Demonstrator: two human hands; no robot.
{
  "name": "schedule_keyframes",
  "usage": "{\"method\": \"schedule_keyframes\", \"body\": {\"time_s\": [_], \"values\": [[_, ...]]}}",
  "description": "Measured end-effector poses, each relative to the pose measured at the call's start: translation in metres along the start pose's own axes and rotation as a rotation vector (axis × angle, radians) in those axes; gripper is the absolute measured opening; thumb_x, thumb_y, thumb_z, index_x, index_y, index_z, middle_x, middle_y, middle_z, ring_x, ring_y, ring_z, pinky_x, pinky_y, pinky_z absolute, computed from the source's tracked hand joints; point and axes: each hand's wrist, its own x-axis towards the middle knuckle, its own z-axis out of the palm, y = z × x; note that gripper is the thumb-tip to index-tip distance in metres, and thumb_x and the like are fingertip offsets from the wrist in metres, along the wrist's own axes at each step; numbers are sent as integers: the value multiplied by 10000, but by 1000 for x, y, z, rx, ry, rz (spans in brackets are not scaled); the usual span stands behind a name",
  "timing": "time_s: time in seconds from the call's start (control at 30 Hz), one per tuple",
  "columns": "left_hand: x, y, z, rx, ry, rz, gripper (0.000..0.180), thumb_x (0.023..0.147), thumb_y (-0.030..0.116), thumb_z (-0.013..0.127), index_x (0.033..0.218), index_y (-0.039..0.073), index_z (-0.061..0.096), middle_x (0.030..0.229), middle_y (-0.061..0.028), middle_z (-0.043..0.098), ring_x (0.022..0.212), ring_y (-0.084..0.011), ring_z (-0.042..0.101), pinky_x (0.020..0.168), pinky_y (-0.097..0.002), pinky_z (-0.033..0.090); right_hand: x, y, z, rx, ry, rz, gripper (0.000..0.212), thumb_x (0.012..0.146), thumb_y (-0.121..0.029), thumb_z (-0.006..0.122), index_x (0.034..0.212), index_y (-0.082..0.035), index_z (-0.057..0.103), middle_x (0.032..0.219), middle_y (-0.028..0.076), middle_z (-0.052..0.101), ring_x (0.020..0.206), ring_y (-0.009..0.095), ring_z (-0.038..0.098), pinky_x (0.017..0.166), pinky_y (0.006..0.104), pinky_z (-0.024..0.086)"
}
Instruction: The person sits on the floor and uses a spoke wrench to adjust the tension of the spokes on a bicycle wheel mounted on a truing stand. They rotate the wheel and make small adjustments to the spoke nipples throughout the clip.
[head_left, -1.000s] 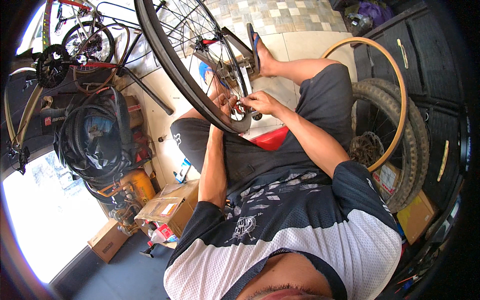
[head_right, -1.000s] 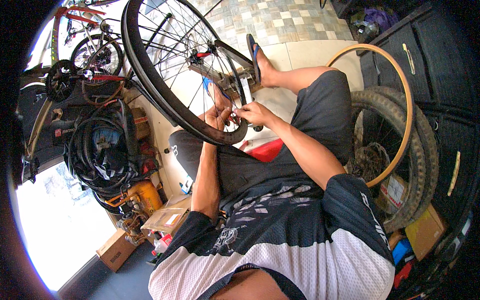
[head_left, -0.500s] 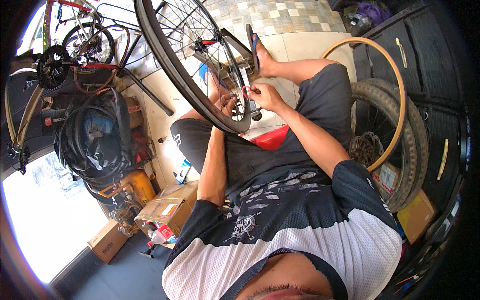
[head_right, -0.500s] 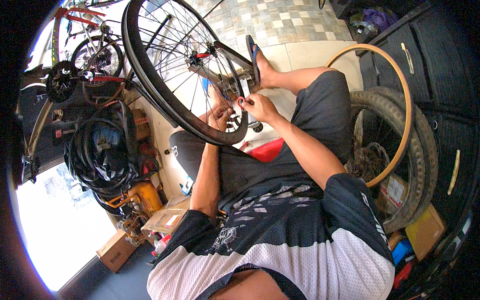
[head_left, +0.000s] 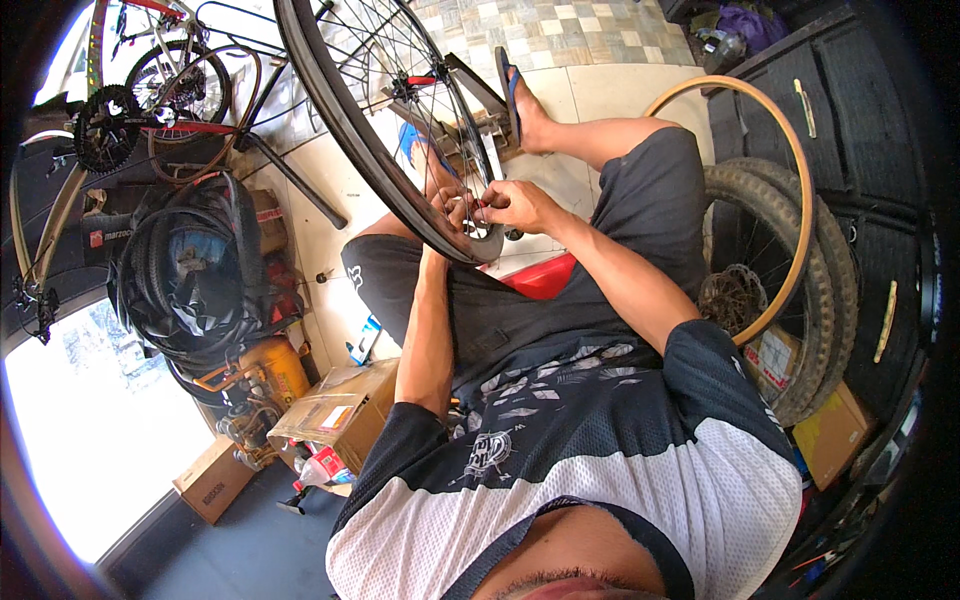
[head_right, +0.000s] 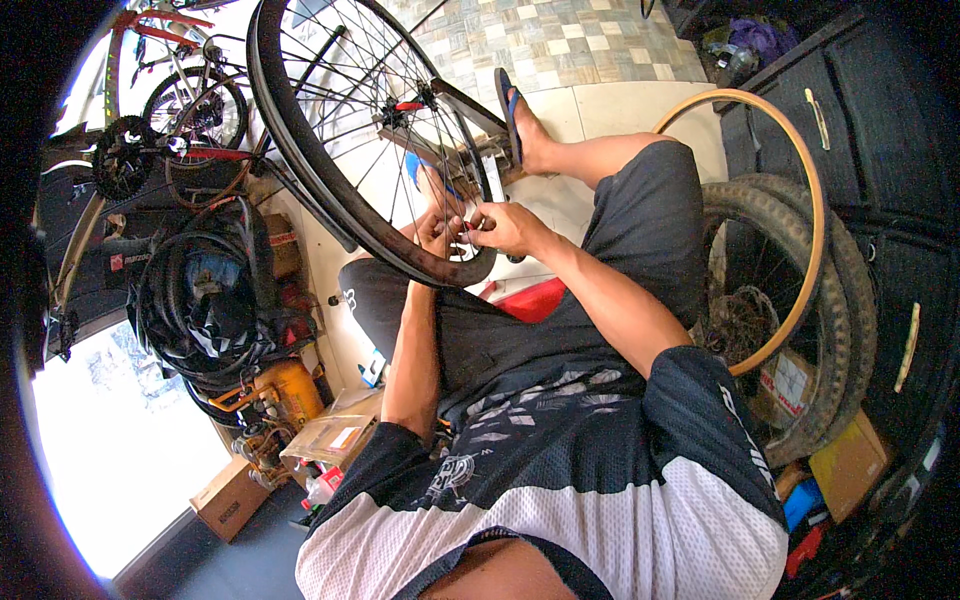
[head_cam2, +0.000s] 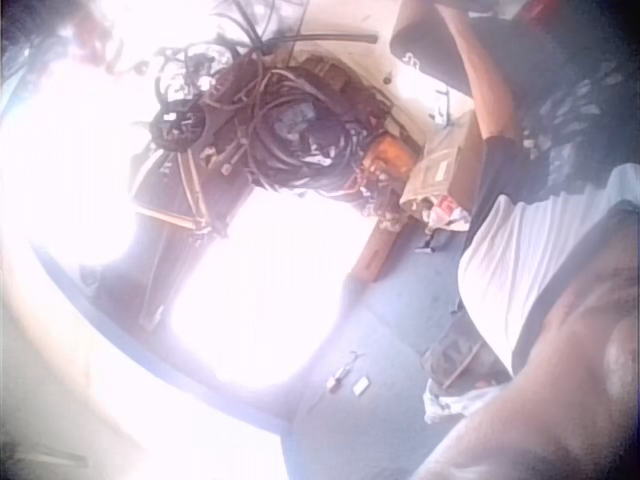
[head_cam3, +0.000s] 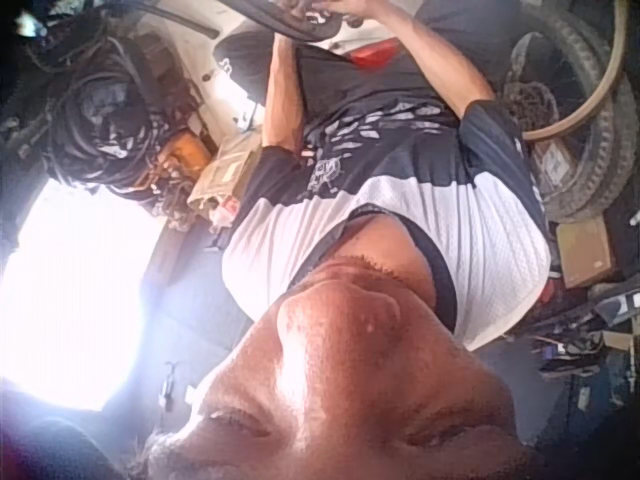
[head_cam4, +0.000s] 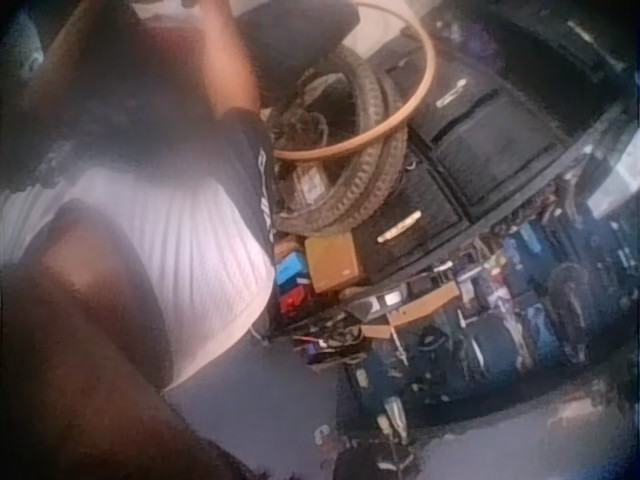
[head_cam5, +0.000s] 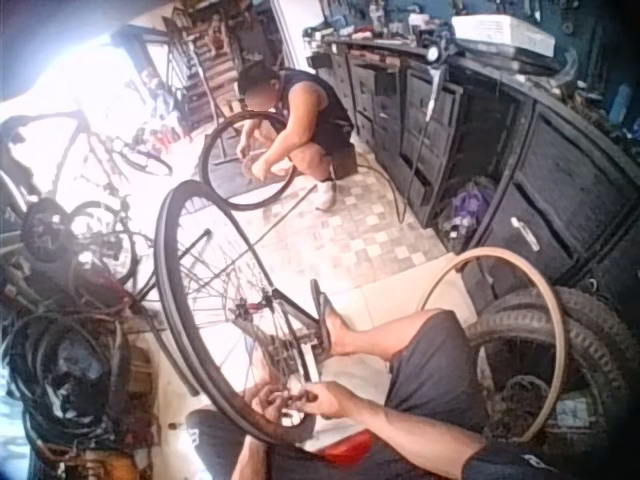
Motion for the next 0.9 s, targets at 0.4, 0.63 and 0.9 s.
{"method": "schedule_keyframes", "body": {"time_s": [0.4,0.63,0.9], "values": [[7,3,-7,16,1,-108,293,959,325,761,1010,46,687,777,-14,668,639,-104,613,556,-257,470,4,6,11,16,123,-8,349,925,-233,693,1168,8,625,894,151,755,808,264,725,730,393,539],[8,-1,-11,-89,-29,-151,303,943,293,790,1032,8,733,786,-40,709,673,-134,673,533,-258,522,0,-5,11,214,109,31,415,947,-280,711,1220,7,588,888,142,751,796,238,716,736,394,539],[5,5,-9,66,29,-116,322,944,307,788,1025,1,733,789,-52,713,674,-136,676,546,-266,533,2,-1,7,-23,120,62,299,871,-185,697,1124,-26,708,904,141,749,771,233,706,746,366,542]]}}
